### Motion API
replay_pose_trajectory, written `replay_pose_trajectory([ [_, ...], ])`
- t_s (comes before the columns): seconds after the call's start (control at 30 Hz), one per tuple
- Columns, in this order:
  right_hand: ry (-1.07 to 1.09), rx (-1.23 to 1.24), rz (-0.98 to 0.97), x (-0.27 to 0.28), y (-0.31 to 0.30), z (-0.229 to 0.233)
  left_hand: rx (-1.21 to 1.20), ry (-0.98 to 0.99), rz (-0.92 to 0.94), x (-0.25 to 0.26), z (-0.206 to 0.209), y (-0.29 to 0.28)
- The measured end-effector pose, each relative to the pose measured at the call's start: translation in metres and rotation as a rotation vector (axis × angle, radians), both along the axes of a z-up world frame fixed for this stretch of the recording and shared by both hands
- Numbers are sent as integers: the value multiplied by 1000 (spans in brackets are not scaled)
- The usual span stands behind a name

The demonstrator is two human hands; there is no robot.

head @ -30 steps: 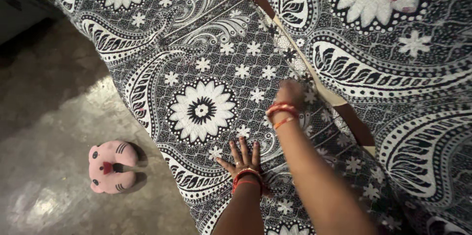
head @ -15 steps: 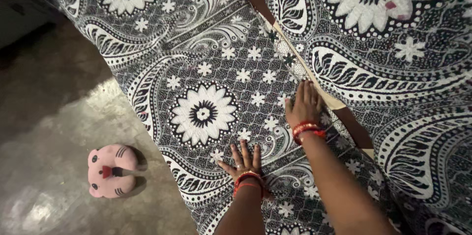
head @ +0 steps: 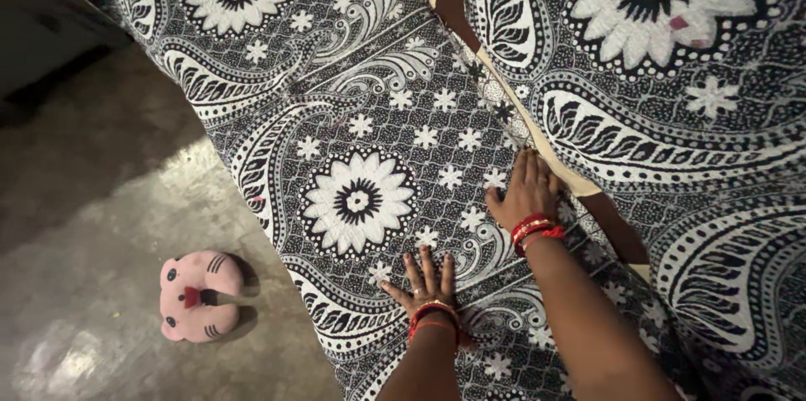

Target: The person smooths a black and white patterned fabric on a wooden surface by hand, then moves to a second surface and smooths a multicolored patchwork quilt.

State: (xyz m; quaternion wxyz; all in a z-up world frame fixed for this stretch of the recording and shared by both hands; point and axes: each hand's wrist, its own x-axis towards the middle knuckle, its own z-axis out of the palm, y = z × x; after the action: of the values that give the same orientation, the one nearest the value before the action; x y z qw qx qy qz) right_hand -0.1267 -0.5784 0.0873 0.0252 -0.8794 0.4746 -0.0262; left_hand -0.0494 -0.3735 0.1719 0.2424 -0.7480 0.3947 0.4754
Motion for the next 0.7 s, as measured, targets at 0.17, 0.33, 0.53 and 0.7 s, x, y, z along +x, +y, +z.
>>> replay_pose_trajectory([
  [0.17,12,-15,-15,4,-3,7,-11,17,-2,2,0,-1],
  [0.33,113,241,-124,10,-22,17,-13,13,-5,1,-1,1],
  [0.53,63,171,-52,5,-13,-3,20,42,-6,4,-1,0],
  [0.7,130,-11,-67,-12,41,-23,-23,-10,-59,1,-3,4],
])
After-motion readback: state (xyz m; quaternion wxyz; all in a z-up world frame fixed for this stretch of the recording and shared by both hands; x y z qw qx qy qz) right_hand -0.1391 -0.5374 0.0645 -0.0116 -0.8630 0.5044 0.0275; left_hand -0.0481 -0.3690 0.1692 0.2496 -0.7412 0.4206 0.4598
